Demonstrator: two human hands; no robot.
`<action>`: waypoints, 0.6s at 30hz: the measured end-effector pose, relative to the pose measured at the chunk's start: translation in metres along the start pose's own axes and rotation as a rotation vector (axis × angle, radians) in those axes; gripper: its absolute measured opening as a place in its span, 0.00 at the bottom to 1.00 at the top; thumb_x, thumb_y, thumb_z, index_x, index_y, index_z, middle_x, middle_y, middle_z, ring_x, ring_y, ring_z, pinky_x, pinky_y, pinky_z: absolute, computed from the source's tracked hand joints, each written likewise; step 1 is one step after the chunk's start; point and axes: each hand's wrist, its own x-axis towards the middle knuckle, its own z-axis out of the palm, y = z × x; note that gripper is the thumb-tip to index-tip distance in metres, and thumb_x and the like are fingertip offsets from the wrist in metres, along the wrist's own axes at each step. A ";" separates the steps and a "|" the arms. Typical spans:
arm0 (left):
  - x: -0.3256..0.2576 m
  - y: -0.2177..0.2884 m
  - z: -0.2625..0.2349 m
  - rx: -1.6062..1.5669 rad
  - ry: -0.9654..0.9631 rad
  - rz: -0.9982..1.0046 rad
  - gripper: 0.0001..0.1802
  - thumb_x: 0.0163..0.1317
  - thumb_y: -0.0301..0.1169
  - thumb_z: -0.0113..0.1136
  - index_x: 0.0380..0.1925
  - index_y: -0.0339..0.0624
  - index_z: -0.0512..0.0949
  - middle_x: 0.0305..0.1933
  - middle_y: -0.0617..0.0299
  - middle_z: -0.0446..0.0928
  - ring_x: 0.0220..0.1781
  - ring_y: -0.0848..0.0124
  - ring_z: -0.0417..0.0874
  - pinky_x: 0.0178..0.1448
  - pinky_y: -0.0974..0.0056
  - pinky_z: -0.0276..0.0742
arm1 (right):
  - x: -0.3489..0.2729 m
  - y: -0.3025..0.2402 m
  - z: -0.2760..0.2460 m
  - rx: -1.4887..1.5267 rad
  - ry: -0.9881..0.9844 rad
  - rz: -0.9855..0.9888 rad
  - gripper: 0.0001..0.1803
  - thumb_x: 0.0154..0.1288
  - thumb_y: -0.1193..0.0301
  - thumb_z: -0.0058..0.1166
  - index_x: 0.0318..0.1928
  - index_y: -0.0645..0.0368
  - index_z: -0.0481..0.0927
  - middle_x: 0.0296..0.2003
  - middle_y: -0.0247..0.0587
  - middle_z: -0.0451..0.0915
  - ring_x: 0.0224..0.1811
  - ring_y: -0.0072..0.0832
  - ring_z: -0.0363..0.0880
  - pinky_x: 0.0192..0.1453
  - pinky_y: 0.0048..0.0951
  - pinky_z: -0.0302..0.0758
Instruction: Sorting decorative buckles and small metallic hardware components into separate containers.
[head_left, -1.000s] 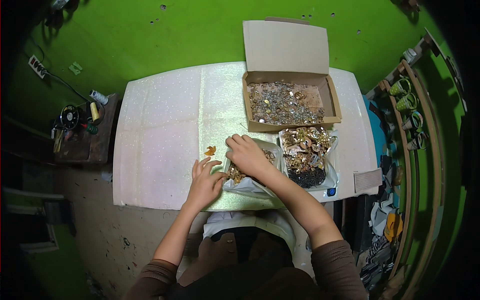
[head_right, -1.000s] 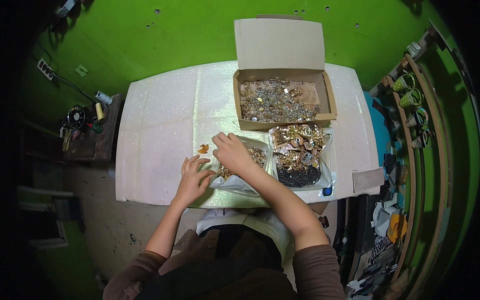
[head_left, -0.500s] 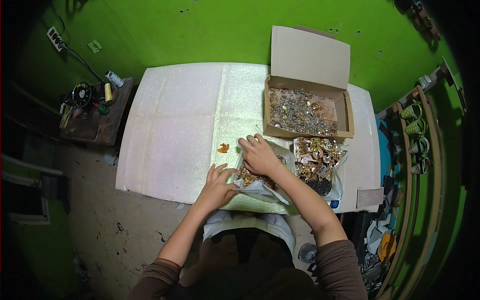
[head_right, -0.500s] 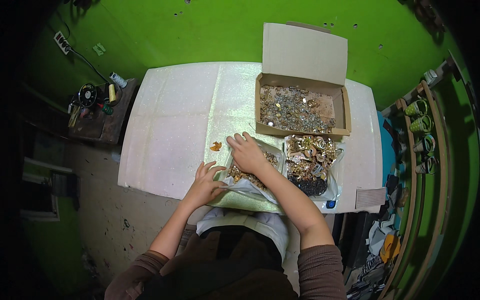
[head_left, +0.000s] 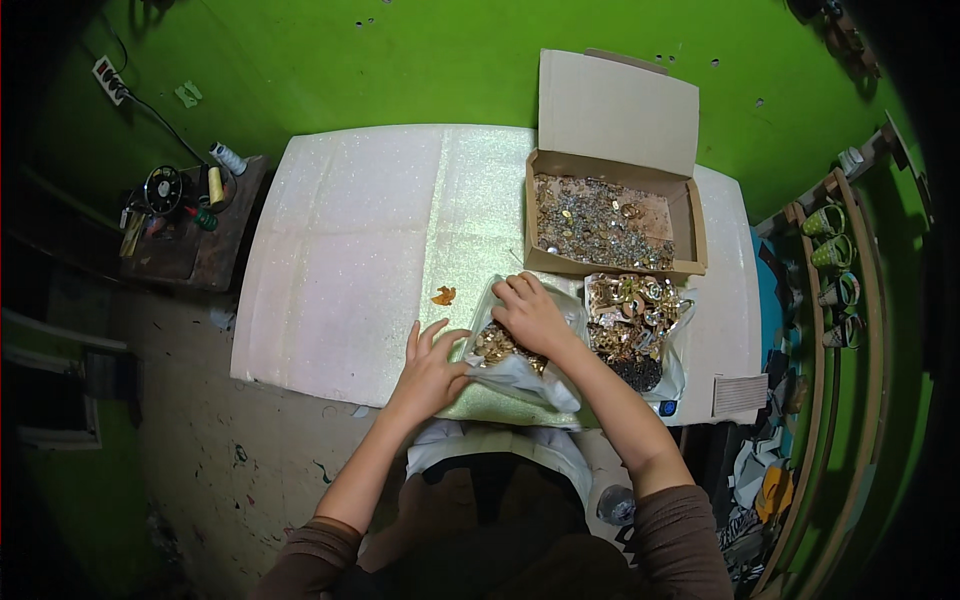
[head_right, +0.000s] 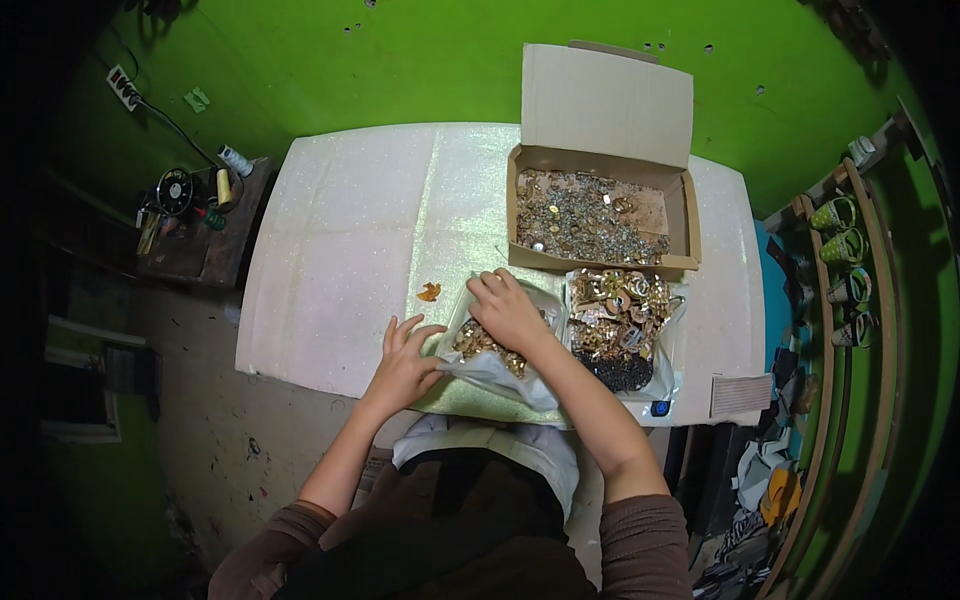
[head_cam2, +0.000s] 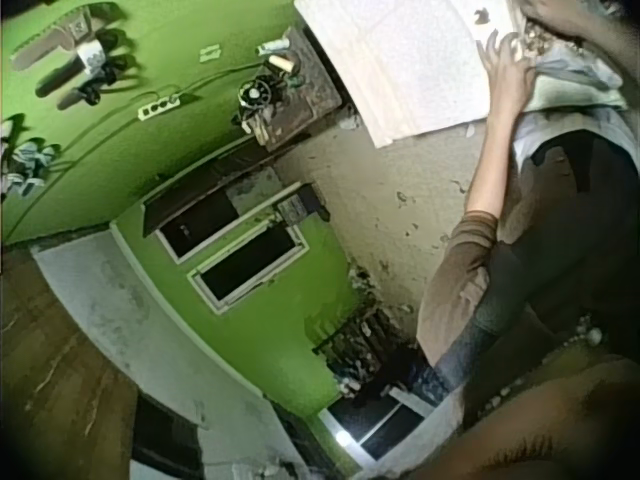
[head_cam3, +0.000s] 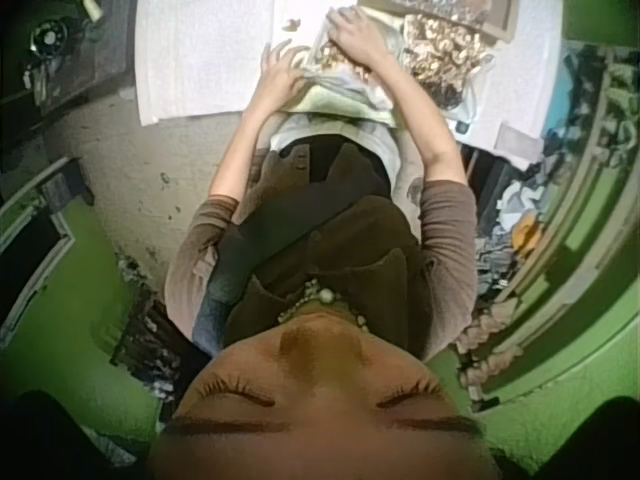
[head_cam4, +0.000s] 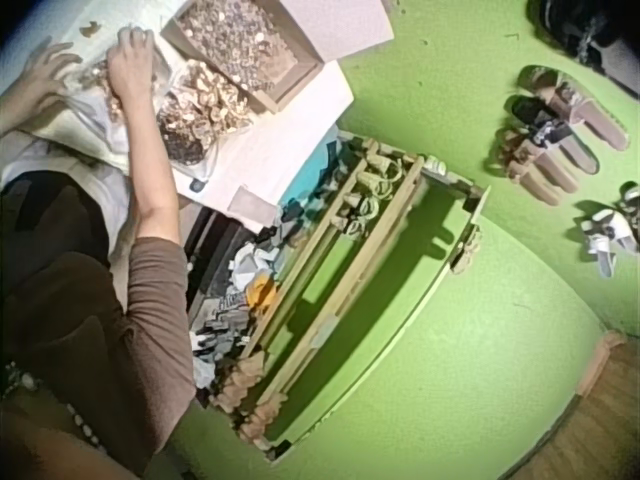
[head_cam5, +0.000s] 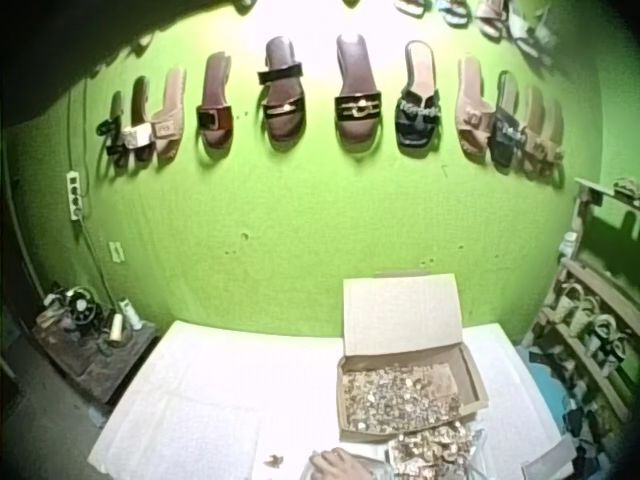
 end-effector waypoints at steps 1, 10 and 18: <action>0.000 -0.003 0.003 0.023 0.010 -0.027 0.07 0.41 0.32 0.67 0.24 0.50 0.82 0.57 0.59 0.66 0.66 0.52 0.55 0.69 0.40 0.39 | 0.000 -0.002 0.001 0.001 0.000 -0.003 0.07 0.49 0.70 0.47 0.24 0.58 0.77 0.41 0.40 0.71 0.49 0.35 0.67 0.59 0.38 0.62; 0.003 -0.018 -0.018 -0.064 0.065 -0.210 0.15 0.51 0.24 0.50 0.39 0.48 0.79 0.57 0.55 0.65 0.66 0.52 0.55 0.70 0.44 0.39 | -0.012 0.013 -0.041 0.015 -0.042 0.447 0.12 0.52 0.70 0.56 0.39 0.56 0.76 0.39 0.45 0.71 0.46 0.39 0.68 0.49 0.38 0.67; 0.062 -0.015 0.013 0.101 0.132 -0.122 0.17 0.53 0.42 0.59 0.36 0.41 0.79 0.54 0.53 0.67 0.64 0.51 0.56 0.68 0.43 0.41 | -0.042 0.023 -0.035 -0.074 0.045 0.427 0.04 0.46 0.75 0.52 0.26 0.57 0.77 0.26 0.38 0.74 0.34 0.34 0.74 0.37 0.35 0.70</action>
